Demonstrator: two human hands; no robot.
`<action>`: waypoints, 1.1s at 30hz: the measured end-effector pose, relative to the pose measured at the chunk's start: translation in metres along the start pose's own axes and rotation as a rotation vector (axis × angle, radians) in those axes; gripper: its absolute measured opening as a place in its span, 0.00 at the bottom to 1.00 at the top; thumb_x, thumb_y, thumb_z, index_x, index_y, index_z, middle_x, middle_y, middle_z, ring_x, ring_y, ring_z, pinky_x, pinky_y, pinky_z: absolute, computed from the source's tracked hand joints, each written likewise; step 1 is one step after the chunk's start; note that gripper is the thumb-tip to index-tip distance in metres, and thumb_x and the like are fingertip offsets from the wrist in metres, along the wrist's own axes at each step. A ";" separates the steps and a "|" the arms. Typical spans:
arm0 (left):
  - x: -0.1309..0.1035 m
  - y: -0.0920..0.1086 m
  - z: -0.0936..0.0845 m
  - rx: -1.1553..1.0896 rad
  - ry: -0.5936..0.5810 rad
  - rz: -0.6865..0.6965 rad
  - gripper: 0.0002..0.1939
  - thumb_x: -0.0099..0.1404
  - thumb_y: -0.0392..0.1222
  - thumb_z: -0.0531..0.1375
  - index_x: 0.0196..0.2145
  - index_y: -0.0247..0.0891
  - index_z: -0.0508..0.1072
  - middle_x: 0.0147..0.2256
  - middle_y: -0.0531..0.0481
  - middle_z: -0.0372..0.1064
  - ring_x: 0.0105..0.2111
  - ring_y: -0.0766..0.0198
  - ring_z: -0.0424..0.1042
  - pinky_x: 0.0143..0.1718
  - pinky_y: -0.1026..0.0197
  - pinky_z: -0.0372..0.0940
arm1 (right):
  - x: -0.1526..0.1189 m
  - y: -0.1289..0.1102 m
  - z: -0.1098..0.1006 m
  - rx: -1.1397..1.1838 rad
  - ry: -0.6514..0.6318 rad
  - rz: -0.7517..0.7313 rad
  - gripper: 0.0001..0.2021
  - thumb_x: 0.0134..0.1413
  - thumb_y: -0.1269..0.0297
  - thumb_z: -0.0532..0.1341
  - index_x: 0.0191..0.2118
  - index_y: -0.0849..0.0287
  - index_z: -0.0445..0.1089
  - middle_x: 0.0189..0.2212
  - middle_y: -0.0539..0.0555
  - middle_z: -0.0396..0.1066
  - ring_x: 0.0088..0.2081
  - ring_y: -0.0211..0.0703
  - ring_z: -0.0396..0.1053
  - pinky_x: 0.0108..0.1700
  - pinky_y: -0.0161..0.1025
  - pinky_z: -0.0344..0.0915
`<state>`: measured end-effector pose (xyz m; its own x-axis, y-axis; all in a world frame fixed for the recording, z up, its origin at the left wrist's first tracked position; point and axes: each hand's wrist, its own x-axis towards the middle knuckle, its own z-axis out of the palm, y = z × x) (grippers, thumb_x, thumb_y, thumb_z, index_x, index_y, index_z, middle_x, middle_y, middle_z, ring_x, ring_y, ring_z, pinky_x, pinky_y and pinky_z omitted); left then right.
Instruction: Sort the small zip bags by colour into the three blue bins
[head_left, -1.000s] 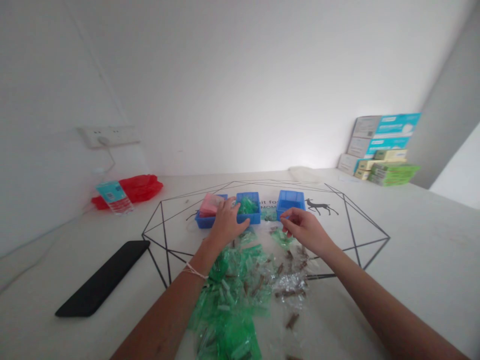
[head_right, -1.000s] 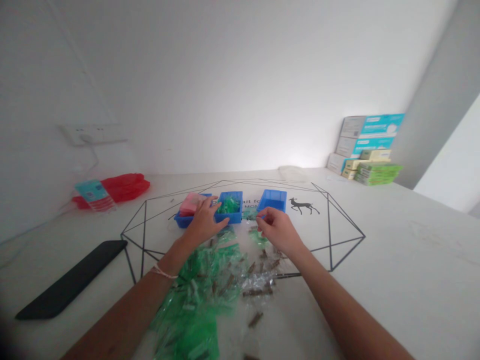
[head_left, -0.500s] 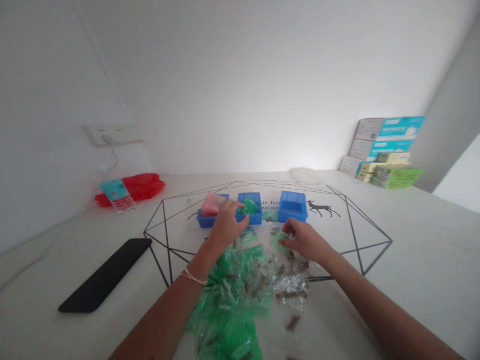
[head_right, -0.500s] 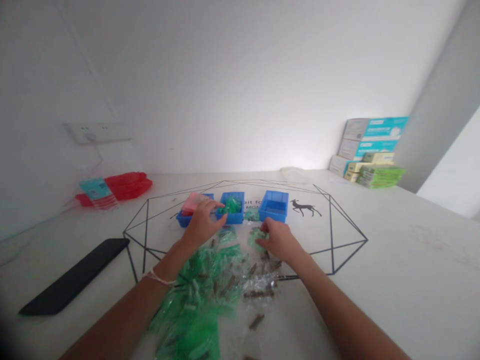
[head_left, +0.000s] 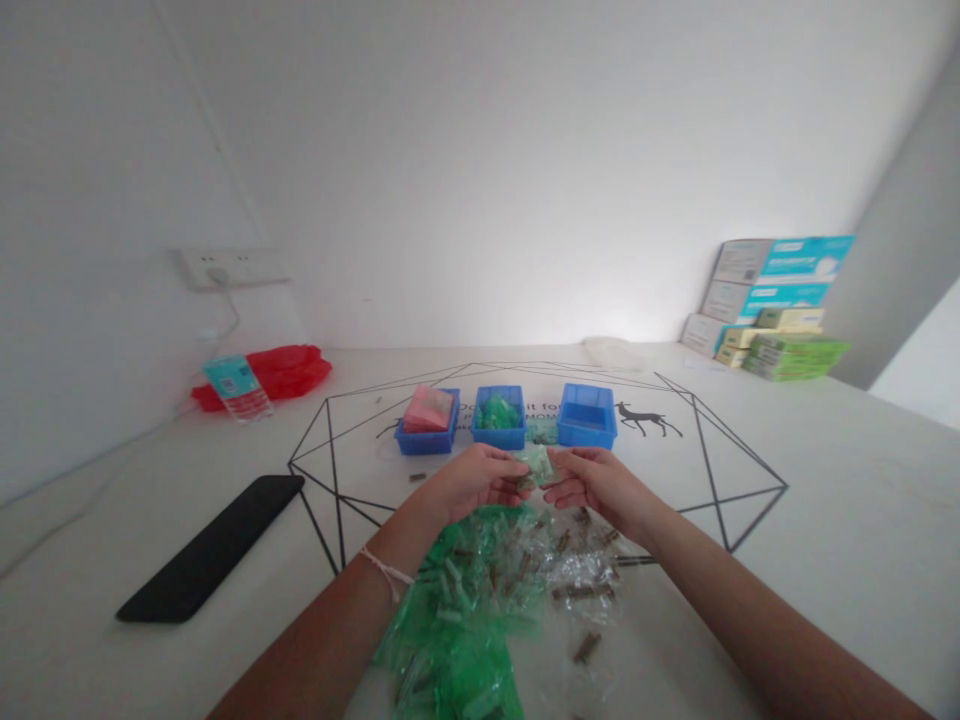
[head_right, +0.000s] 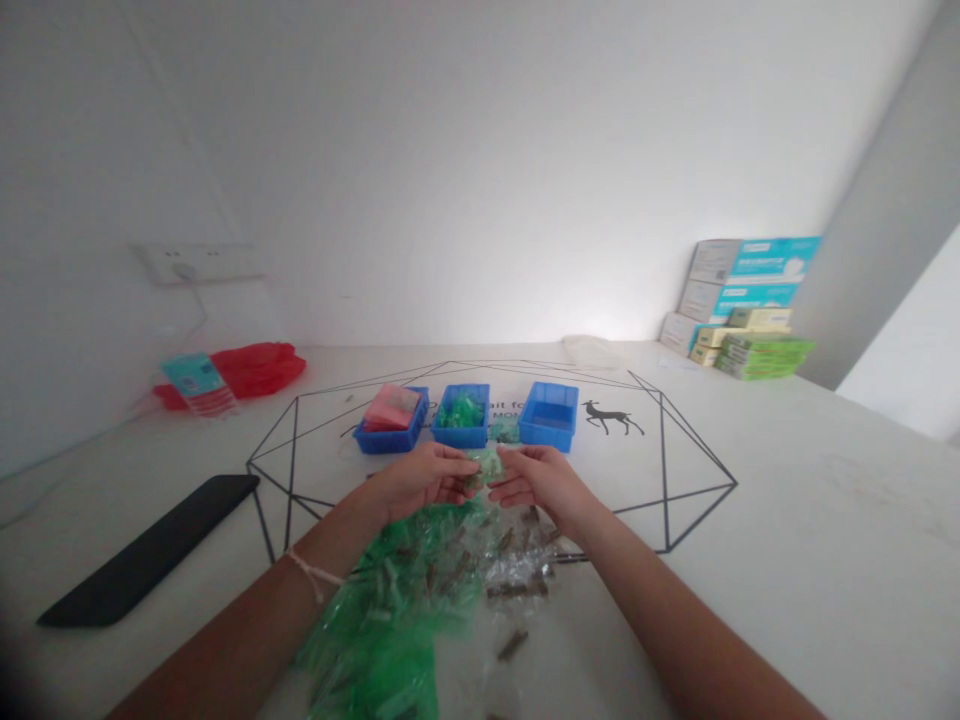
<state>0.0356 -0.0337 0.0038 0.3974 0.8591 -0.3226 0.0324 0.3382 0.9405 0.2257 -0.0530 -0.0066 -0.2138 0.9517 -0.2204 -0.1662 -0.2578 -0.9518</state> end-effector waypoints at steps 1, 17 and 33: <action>0.001 0.000 -0.001 -0.010 0.009 -0.012 0.15 0.46 0.42 0.75 0.27 0.30 0.77 0.24 0.46 0.75 0.24 0.66 0.73 0.29 0.64 0.67 | -0.001 -0.001 0.000 0.006 -0.010 0.032 0.08 0.58 0.64 0.65 0.33 0.64 0.73 0.23 0.56 0.77 0.21 0.37 0.74 0.23 0.31 0.70; 0.001 0.005 -0.008 -0.037 0.120 0.020 0.18 0.45 0.38 0.74 0.35 0.36 0.75 0.28 0.51 0.76 0.22 0.64 0.75 0.19 0.67 0.61 | -0.003 -0.002 -0.003 -0.062 0.001 -0.009 0.09 0.52 0.69 0.67 0.40 0.60 0.69 0.25 0.53 0.79 0.13 0.31 0.64 0.14 0.27 0.60; 0.011 -0.004 -0.016 0.041 0.029 0.306 0.18 0.40 0.28 0.67 0.33 0.34 0.80 0.32 0.46 0.79 0.34 0.61 0.76 0.37 0.61 0.66 | 0.018 0.013 -0.009 -0.263 0.065 -0.302 0.08 0.37 0.70 0.68 0.30 0.59 0.80 0.26 0.51 0.78 0.26 0.37 0.71 0.30 0.34 0.68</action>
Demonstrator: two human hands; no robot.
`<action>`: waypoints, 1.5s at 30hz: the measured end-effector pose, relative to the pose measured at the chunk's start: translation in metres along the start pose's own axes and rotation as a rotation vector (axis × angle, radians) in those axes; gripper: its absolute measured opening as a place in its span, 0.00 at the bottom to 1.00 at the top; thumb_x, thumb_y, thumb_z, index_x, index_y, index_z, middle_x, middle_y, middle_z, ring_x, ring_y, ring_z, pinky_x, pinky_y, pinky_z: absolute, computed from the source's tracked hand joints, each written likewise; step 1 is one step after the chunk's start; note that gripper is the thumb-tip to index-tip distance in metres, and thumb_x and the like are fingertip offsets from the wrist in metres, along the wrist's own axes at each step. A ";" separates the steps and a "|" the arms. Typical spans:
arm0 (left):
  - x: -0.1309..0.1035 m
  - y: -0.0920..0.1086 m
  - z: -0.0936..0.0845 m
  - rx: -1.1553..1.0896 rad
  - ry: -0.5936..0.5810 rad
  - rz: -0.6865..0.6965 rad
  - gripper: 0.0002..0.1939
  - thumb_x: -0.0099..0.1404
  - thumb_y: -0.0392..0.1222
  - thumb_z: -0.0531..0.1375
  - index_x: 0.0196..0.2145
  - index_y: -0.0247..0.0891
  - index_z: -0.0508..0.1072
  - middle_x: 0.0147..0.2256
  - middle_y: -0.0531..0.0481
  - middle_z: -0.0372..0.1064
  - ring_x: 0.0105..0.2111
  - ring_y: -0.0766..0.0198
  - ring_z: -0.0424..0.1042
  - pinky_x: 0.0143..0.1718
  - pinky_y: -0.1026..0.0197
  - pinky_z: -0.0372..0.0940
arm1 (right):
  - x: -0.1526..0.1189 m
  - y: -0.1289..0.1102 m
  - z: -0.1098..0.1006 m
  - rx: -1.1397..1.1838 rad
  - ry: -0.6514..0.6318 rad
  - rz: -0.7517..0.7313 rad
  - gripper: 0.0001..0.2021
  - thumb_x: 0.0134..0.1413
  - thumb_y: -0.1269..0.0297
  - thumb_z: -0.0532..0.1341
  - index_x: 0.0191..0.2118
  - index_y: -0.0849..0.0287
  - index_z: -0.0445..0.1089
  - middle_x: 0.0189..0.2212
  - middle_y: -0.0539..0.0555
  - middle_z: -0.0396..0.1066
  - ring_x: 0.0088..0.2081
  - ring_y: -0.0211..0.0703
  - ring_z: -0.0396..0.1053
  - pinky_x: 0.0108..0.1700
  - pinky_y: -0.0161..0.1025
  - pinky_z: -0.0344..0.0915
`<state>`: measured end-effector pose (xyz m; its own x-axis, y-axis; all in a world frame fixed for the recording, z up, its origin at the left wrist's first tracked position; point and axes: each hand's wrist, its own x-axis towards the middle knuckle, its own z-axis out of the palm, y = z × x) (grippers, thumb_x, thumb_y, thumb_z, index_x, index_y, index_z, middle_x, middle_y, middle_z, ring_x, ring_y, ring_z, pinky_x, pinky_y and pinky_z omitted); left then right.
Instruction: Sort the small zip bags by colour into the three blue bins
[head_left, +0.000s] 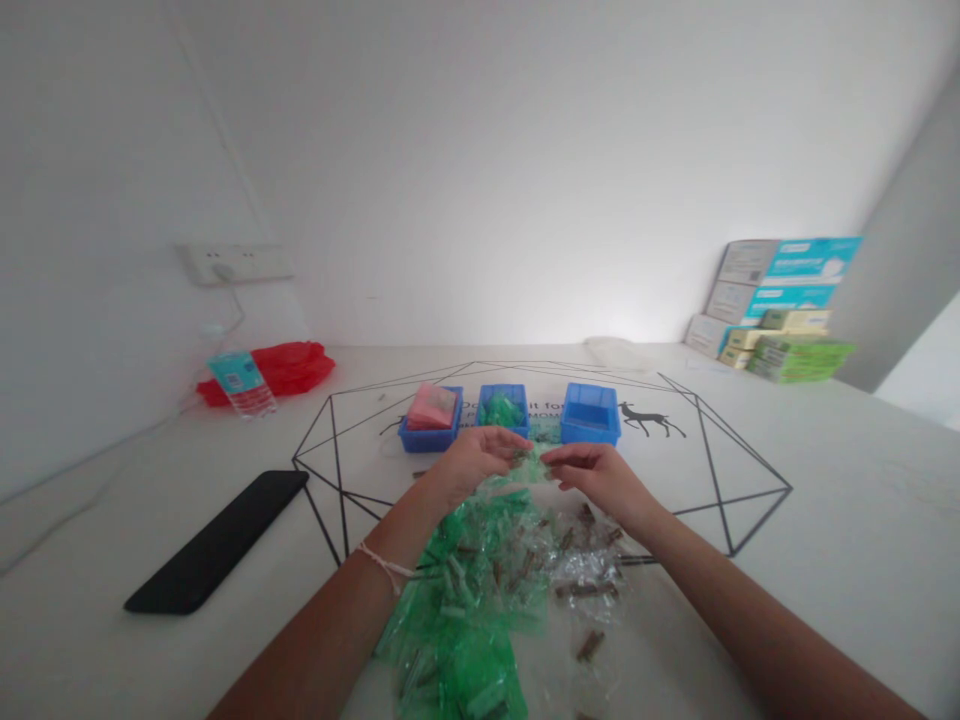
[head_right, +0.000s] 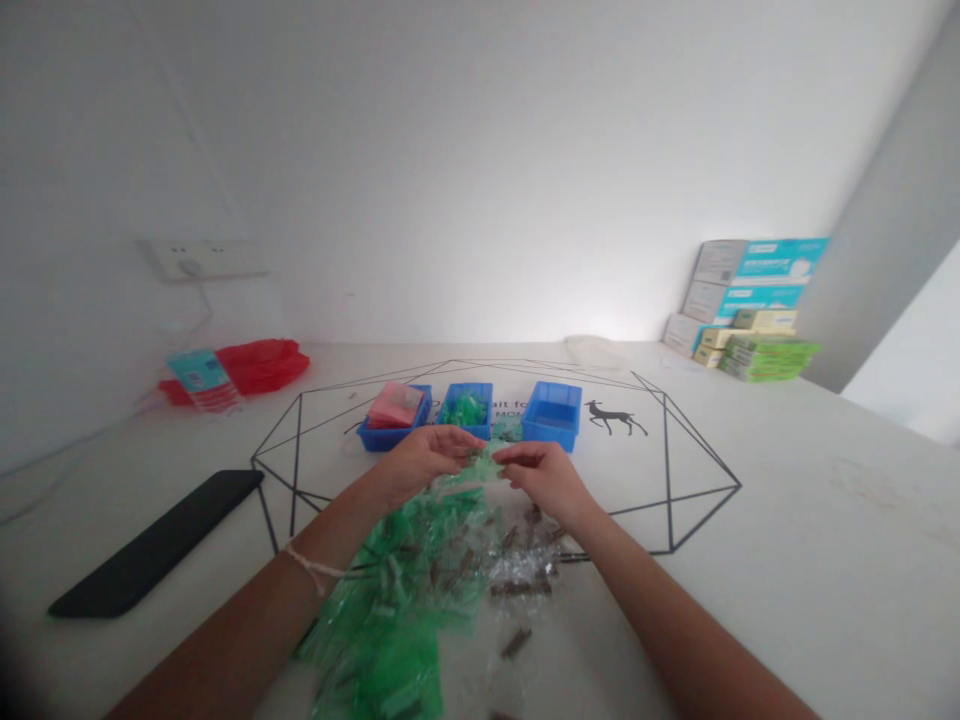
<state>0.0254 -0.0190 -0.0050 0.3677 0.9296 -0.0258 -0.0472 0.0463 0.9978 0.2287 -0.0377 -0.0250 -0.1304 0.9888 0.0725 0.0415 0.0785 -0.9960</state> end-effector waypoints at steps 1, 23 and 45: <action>0.000 0.001 0.000 0.001 0.003 0.000 0.19 0.39 0.27 0.67 0.33 0.34 0.80 0.33 0.46 0.79 0.35 0.60 0.76 0.37 0.61 0.66 | 0.000 0.000 0.000 0.005 -0.013 -0.006 0.10 0.36 0.71 0.68 0.31 0.59 0.80 0.26 0.50 0.78 0.26 0.37 0.71 0.29 0.34 0.67; 0.014 0.017 -0.043 0.576 0.810 0.338 0.05 0.56 0.39 0.61 0.29 0.38 0.78 0.30 0.48 0.78 0.28 0.60 0.77 0.31 0.62 0.70 | -0.005 -0.009 0.005 -0.096 -0.045 0.090 0.08 0.51 0.63 0.63 0.25 0.60 0.72 0.15 0.47 0.67 0.14 0.31 0.60 0.15 0.28 0.52; 0.038 -0.012 -0.041 1.204 0.479 0.537 0.12 0.63 0.37 0.57 0.40 0.37 0.79 0.41 0.40 0.76 0.47 0.51 0.72 0.57 0.48 0.63 | -0.001 -0.001 -0.006 -0.616 0.047 -0.299 0.07 0.56 0.67 0.59 0.30 0.58 0.74 0.27 0.54 0.76 0.30 0.44 0.73 0.34 0.38 0.67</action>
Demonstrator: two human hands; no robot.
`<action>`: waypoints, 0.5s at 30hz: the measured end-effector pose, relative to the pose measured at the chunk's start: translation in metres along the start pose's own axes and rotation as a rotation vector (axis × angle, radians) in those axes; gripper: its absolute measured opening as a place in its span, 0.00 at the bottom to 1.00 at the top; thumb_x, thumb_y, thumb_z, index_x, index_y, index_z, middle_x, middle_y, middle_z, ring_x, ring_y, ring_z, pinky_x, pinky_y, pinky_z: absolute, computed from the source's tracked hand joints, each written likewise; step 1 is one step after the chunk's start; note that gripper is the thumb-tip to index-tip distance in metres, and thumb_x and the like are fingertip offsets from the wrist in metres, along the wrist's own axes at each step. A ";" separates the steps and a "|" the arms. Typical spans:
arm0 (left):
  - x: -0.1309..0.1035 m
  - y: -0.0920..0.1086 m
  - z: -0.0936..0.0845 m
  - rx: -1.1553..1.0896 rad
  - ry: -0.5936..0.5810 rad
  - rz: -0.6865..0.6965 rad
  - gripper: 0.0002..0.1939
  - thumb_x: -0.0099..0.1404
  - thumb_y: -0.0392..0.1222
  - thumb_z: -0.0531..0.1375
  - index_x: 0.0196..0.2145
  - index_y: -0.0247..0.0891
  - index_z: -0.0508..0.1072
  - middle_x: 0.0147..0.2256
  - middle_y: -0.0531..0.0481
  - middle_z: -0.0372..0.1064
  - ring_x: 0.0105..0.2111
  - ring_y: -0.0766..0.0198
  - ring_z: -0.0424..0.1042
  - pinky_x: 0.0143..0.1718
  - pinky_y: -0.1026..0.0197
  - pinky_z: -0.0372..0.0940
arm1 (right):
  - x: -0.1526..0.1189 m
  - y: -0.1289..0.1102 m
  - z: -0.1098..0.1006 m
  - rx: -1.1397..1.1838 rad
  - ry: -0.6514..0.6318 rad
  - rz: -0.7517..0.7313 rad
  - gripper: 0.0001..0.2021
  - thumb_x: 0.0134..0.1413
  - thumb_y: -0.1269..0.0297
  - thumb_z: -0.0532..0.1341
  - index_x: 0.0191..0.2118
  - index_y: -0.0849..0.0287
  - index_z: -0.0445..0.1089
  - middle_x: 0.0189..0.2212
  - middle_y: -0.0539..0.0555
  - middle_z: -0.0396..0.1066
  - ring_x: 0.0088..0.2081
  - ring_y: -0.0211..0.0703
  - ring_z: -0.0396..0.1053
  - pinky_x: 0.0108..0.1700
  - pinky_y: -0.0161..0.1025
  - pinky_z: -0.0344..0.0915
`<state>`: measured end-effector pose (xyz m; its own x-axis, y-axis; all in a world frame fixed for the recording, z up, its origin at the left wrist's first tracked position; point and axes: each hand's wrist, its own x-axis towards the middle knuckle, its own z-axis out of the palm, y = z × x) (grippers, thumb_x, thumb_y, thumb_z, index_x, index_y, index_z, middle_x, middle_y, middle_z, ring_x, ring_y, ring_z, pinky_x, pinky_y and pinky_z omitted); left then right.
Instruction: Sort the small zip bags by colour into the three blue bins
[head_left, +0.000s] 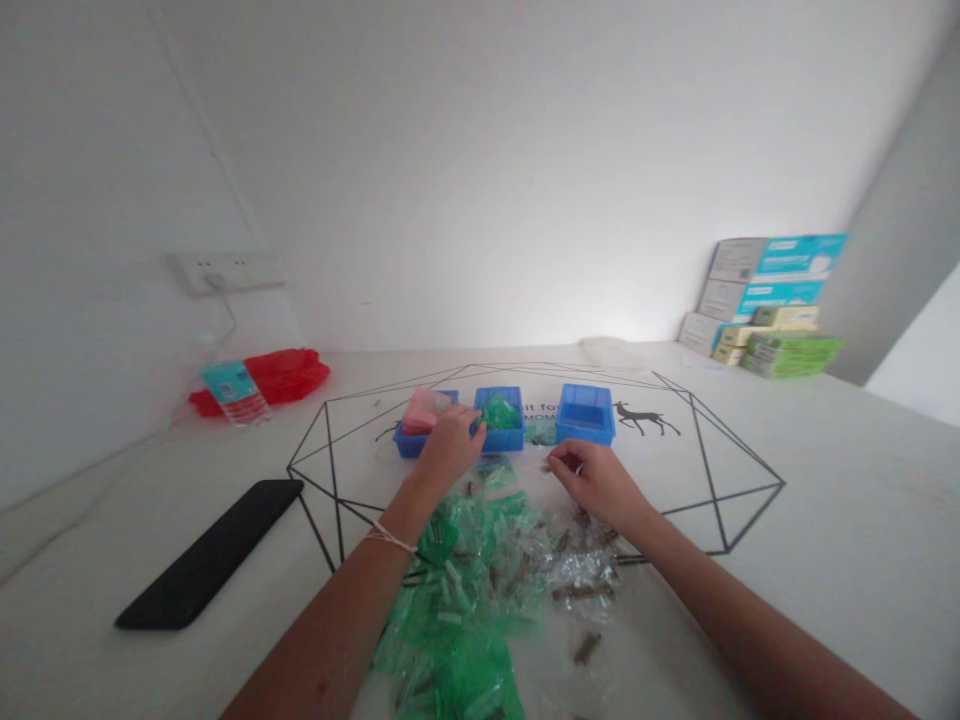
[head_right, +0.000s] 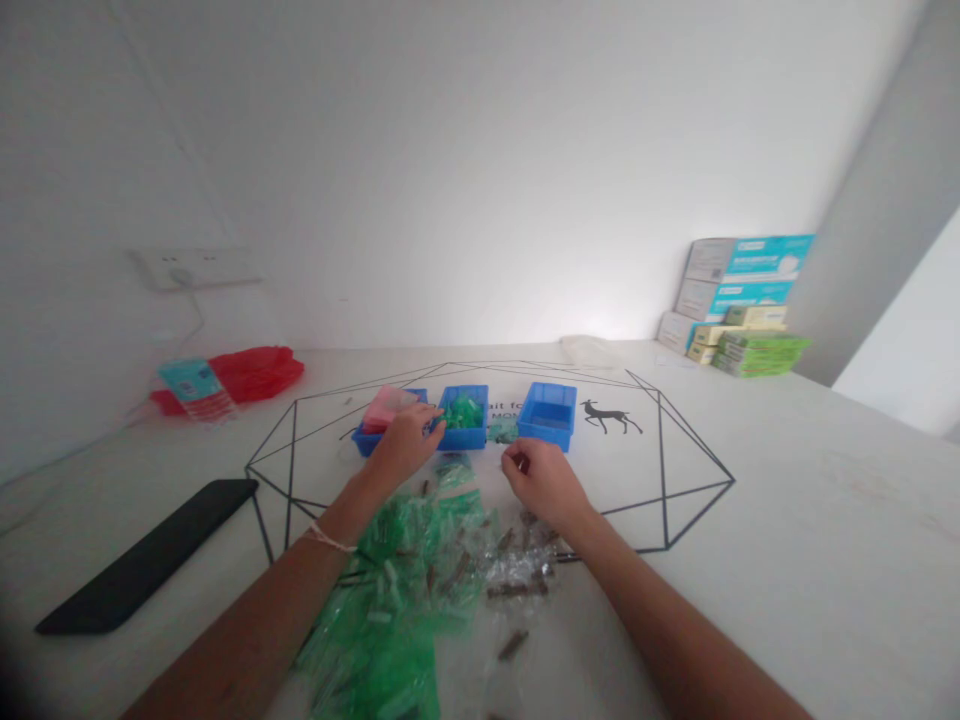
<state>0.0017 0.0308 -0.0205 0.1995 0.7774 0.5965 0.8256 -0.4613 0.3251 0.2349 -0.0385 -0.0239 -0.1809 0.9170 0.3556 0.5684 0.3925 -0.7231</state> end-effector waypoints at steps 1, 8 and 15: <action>0.000 0.000 0.001 0.024 -0.009 0.013 0.11 0.64 0.37 0.57 0.39 0.37 0.79 0.40 0.40 0.76 0.48 0.51 0.72 0.58 0.47 0.62 | 0.001 0.002 0.000 -0.070 0.006 -0.042 0.07 0.56 0.69 0.58 0.33 0.59 0.75 0.31 0.56 0.77 0.33 0.45 0.74 0.38 0.39 0.68; -0.005 0.003 0.003 0.088 -0.031 0.064 0.15 0.65 0.46 0.57 0.34 0.33 0.79 0.44 0.34 0.71 0.52 0.44 0.68 0.62 0.43 0.56 | 0.011 0.008 0.008 -0.373 -0.112 -0.221 0.18 0.65 0.64 0.55 0.56 0.64 0.69 0.58 0.66 0.68 0.60 0.55 0.64 0.61 0.50 0.59; -0.010 0.001 0.002 -0.004 0.018 0.012 0.15 0.61 0.43 0.61 0.43 0.32 0.76 0.49 0.35 0.67 0.55 0.46 0.67 0.61 0.47 0.60 | 0.007 0.002 0.019 -0.620 -0.214 -0.088 0.28 0.68 0.51 0.50 0.64 0.67 0.61 0.62 0.68 0.64 0.60 0.64 0.61 0.60 0.58 0.55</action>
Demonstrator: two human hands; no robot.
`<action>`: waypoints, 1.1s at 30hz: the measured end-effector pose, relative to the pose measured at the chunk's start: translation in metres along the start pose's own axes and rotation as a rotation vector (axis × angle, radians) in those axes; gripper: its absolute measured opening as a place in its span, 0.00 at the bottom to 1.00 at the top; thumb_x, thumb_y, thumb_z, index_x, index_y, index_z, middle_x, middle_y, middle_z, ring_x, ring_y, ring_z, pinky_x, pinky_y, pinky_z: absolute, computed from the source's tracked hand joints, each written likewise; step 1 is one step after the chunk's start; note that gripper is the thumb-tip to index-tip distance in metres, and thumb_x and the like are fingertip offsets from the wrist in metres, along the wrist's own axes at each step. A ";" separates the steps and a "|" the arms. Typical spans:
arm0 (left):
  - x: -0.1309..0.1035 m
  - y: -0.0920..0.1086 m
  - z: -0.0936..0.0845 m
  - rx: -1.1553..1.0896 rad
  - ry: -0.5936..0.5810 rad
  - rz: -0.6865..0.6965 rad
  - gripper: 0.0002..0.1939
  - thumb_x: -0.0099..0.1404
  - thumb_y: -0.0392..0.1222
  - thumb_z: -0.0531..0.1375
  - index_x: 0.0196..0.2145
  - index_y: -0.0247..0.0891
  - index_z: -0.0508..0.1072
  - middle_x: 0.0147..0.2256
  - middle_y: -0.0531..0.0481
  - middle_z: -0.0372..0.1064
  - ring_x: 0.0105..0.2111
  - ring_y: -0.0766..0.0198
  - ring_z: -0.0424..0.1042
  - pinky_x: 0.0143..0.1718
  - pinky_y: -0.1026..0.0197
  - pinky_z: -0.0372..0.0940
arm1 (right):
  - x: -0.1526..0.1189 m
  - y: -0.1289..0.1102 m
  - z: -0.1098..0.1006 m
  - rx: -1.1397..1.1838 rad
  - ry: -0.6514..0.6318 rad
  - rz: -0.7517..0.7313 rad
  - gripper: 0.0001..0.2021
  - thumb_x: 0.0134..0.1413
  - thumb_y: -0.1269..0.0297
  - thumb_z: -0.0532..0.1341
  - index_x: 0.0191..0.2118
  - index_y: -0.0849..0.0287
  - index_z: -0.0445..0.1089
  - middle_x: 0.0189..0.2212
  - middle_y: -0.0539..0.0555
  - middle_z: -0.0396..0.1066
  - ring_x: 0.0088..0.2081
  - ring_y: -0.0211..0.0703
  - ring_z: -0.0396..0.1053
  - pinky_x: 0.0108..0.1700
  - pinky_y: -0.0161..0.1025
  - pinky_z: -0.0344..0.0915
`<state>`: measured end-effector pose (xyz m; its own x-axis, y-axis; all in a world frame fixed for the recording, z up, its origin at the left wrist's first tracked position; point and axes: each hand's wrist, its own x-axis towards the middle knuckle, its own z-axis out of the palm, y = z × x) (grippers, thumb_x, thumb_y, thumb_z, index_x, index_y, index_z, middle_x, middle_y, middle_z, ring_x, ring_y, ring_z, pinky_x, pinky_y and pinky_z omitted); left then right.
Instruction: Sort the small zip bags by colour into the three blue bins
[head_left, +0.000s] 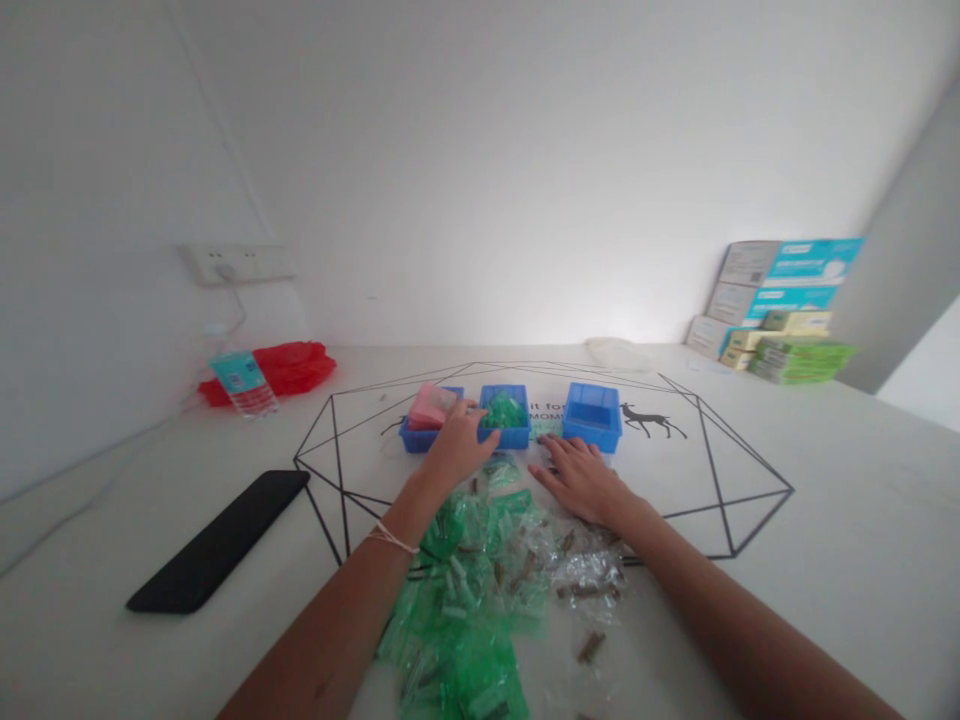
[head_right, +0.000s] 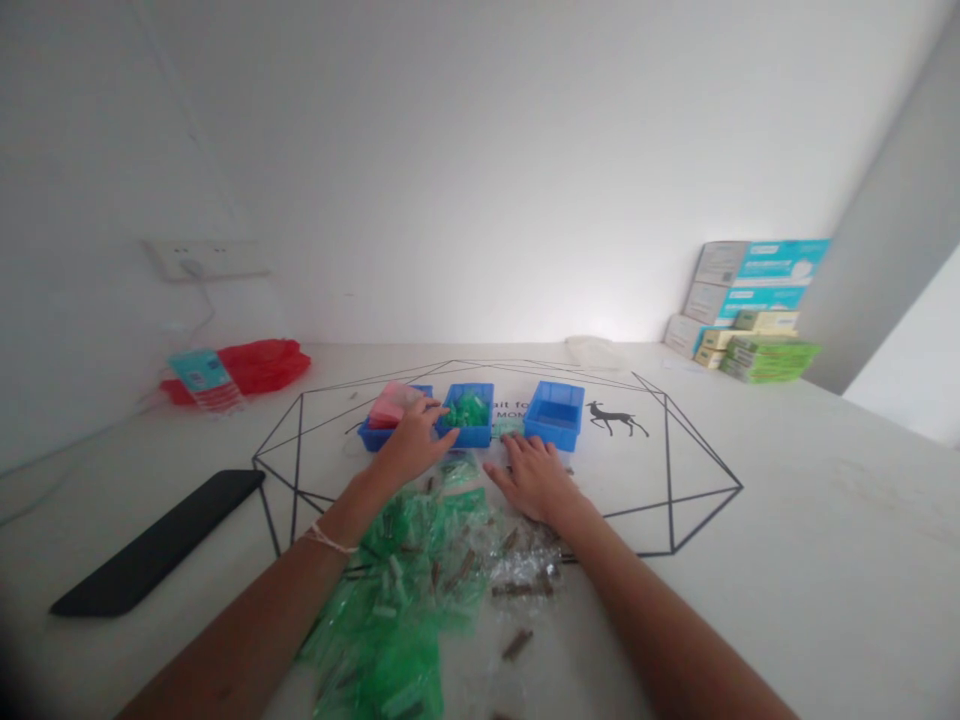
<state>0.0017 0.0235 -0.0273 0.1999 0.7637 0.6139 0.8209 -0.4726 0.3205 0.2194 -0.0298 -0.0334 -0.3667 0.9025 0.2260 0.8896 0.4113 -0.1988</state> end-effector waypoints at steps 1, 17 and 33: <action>0.000 0.001 -0.001 -0.016 0.002 -0.008 0.15 0.61 0.42 0.62 0.44 0.31 0.76 0.48 0.36 0.67 0.54 0.46 0.68 0.60 0.47 0.60 | -0.001 -0.001 -0.001 -0.009 0.003 0.004 0.27 0.69 0.51 0.50 0.63 0.67 0.62 0.60 0.67 0.67 0.59 0.64 0.63 0.59 0.57 0.56; 0.001 0.006 -0.016 -0.083 0.120 0.040 0.04 0.59 0.34 0.60 0.33 0.36 0.74 0.35 0.44 0.73 0.42 0.54 0.72 0.49 0.50 0.67 | -0.004 -0.006 -0.012 -0.113 0.080 0.070 0.19 0.56 0.48 0.64 0.39 0.61 0.78 0.42 0.61 0.77 0.46 0.56 0.72 0.47 0.46 0.61; -0.012 0.050 -0.029 -1.121 -0.590 -0.645 0.13 0.49 0.41 0.73 0.30 0.32 0.78 0.26 0.48 0.75 0.26 0.65 0.74 0.30 0.62 0.69 | -0.007 -0.003 -0.018 1.413 -0.061 0.370 0.15 0.51 0.54 0.68 0.25 0.61 0.69 0.17 0.48 0.68 0.16 0.32 0.63 0.19 0.30 0.58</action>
<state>0.0253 -0.0220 0.0022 0.3786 0.9126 -0.1543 0.0570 0.1434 0.9880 0.2242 -0.0403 -0.0171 -0.2237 0.9716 -0.0775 -0.0556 -0.0921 -0.9942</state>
